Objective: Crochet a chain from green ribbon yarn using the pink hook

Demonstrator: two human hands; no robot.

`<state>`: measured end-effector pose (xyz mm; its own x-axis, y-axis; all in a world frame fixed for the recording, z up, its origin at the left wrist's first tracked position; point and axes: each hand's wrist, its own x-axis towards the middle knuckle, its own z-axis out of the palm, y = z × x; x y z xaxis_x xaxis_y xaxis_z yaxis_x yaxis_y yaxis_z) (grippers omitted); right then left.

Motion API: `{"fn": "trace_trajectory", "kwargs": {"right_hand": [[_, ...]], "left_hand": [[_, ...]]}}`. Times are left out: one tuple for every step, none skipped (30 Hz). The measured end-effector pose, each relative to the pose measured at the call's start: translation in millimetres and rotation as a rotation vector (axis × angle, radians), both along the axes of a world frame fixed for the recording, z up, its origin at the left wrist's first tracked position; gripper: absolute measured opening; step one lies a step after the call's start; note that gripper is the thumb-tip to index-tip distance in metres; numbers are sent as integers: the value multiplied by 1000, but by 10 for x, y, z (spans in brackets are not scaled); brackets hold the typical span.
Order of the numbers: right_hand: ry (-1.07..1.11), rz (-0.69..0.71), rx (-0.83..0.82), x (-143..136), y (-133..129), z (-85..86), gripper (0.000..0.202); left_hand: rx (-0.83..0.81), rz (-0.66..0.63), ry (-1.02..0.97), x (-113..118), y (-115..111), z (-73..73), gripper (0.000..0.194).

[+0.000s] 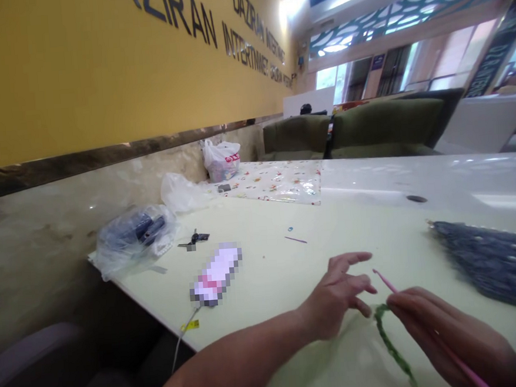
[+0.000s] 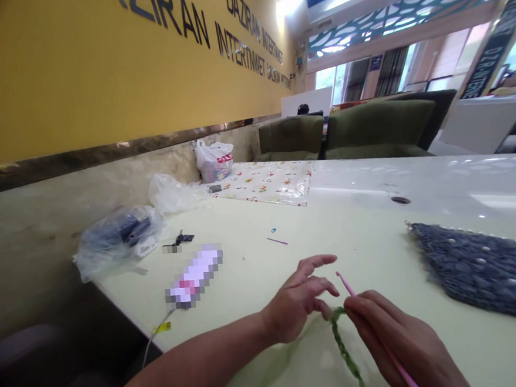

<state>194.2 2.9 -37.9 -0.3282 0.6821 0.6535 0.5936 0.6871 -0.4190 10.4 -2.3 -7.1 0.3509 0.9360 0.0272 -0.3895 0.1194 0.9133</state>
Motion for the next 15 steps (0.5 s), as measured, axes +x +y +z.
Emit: {"fn": "trace_trajectory", "kwargs": {"right_hand": [[-46, 63, 22, 35, 24, -3, 28], [-88, 113, 52, 55, 37, -1, 22], [-117, 145, 82, 60, 38, 5, 19], [-134, 155, 110, 50, 27, 14, 18], [-140, 151, 130, 28, 6, 26, 19], [-139, 143, 138, 1, -20, 38, 19], [-133, 132, 136, -27, -47, 50, 18], [-124, 118, 125, -51, -71, 61, 18], [-116, 108, 112, -67, -88, 69, 17], [-112, 102, 104, -75, -99, 74, 16], [-111, 100, 103, -73, -101, 76, 15], [-108, 94, 108, -65, -98, 77, 14], [-103, 85, 110, -52, -90, 76, 14], [-96, 75, 109, -39, -82, 76, 15], [-87, 63, 105, -29, -74, 76, 15]], "left_hand": [[-45, 22, -70, -18, 19, 23, 46], [-91, 39, -151, -37, 38, 49, 44], [-130, 50, -233, -55, 54, 75, 42], [-156, 54, -302, -69, 67, 98, 40], [-171, 58, -351, -79, 77, 113, 39], [-179, 63, -372, -84, 82, 119, 38], [-179, 80, -352, -85, 84, 116, 37], [-166, 112, -284, -82, 82, 105, 35], [-131, 153, -174, -77, 76, 89, 33], [-76, 186, -40, -70, 66, 71, 32], [-14, 190, 90, -62, 55, 55, 32], [31, 155, 182, -53, 42, 42, 35], [41, 86, 215, -45, 30, 35, 39], [11, 4, 187, -36, 20, 32, 44], [-48, -67, 120, -29, 13, 32, 49]]}}
